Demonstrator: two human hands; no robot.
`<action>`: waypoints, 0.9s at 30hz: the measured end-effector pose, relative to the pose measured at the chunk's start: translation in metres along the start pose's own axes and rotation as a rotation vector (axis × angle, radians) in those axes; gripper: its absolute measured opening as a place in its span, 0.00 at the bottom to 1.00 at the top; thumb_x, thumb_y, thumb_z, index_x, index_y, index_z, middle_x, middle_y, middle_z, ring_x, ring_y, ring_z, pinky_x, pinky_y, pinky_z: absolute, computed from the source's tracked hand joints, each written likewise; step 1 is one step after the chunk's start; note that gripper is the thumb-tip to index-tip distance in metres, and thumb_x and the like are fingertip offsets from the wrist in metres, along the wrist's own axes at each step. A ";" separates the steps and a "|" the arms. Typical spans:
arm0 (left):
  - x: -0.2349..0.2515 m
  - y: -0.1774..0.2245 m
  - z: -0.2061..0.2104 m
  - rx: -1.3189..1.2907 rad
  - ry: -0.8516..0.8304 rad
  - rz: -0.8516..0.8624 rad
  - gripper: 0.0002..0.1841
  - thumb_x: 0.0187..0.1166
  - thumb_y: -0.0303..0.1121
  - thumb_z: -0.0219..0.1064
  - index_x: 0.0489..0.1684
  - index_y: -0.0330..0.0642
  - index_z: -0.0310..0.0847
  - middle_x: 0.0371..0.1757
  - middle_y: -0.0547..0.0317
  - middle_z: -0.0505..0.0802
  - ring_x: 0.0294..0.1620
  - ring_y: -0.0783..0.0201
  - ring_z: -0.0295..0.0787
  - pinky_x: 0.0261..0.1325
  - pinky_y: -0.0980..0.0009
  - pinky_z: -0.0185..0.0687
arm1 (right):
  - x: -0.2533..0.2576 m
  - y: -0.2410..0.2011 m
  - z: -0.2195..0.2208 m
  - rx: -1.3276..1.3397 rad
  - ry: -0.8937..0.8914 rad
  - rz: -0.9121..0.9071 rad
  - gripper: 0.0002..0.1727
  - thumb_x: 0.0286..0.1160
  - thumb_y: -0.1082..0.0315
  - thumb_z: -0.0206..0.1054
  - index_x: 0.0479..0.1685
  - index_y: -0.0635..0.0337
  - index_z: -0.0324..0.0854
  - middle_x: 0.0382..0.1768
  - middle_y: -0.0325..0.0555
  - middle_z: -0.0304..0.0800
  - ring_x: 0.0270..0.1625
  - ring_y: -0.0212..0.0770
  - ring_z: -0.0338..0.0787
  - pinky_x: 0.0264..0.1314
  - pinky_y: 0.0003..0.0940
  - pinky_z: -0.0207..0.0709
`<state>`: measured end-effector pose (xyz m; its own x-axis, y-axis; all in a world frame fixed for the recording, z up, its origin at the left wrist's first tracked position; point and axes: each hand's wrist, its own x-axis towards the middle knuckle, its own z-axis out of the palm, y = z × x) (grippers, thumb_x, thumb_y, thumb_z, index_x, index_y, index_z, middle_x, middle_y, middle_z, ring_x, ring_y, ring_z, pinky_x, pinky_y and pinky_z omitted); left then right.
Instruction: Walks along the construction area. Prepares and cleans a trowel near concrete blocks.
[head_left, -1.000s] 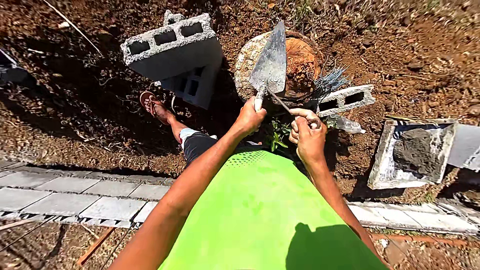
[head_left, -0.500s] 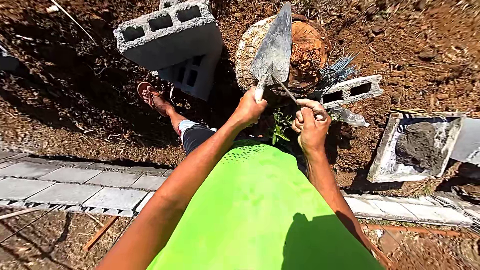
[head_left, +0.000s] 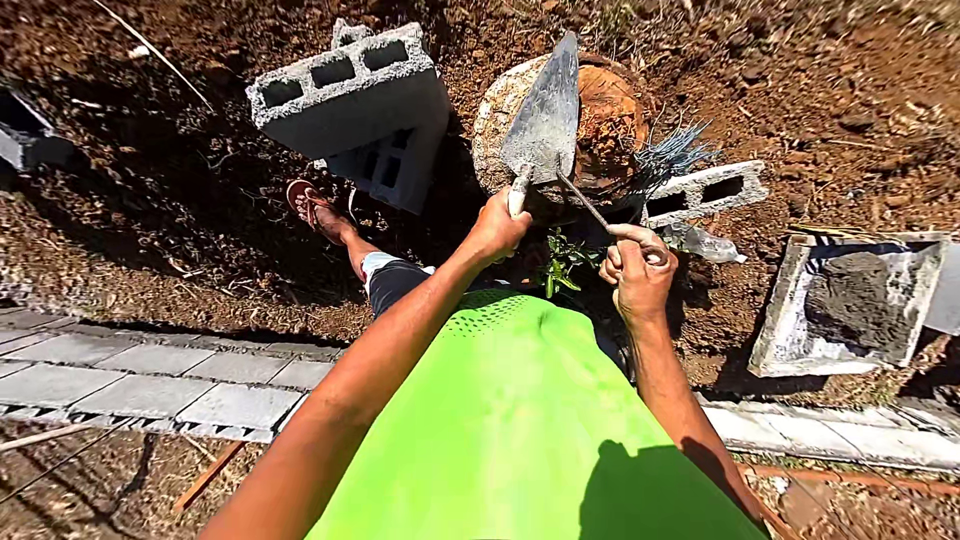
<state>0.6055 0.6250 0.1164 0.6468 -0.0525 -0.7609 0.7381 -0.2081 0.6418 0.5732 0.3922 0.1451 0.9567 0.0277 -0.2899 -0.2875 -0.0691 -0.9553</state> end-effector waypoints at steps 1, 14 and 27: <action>-0.002 -0.005 0.001 0.009 -0.008 -0.003 0.21 0.80 0.31 0.64 0.71 0.40 0.70 0.30 0.48 0.84 0.15 0.59 0.79 0.19 0.62 0.81 | -0.002 -0.004 0.006 -0.057 -0.051 0.011 0.16 0.87 0.68 0.54 0.60 0.55 0.87 0.18 0.35 0.71 0.13 0.30 0.65 0.14 0.26 0.66; -0.004 -0.016 0.001 0.038 -0.001 0.075 0.23 0.80 0.31 0.64 0.73 0.40 0.69 0.31 0.47 0.85 0.16 0.58 0.79 0.19 0.61 0.81 | -0.016 -0.038 0.000 -0.060 -0.044 0.278 0.16 0.88 0.67 0.55 0.62 0.55 0.87 0.18 0.36 0.69 0.12 0.30 0.63 0.13 0.25 0.63; -0.001 -0.014 -0.001 0.106 0.016 0.074 0.24 0.78 0.30 0.65 0.73 0.38 0.69 0.37 0.44 0.87 0.21 0.54 0.84 0.25 0.55 0.85 | -0.019 -0.063 -0.003 -0.187 -0.073 0.141 0.15 0.85 0.69 0.55 0.57 0.56 0.88 0.17 0.34 0.70 0.12 0.29 0.66 0.13 0.25 0.67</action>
<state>0.5950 0.6286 0.1084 0.7026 -0.0562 -0.7093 0.6641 -0.3062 0.6821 0.5734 0.3935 0.2109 0.8998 0.0758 -0.4296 -0.3981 -0.2603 -0.8796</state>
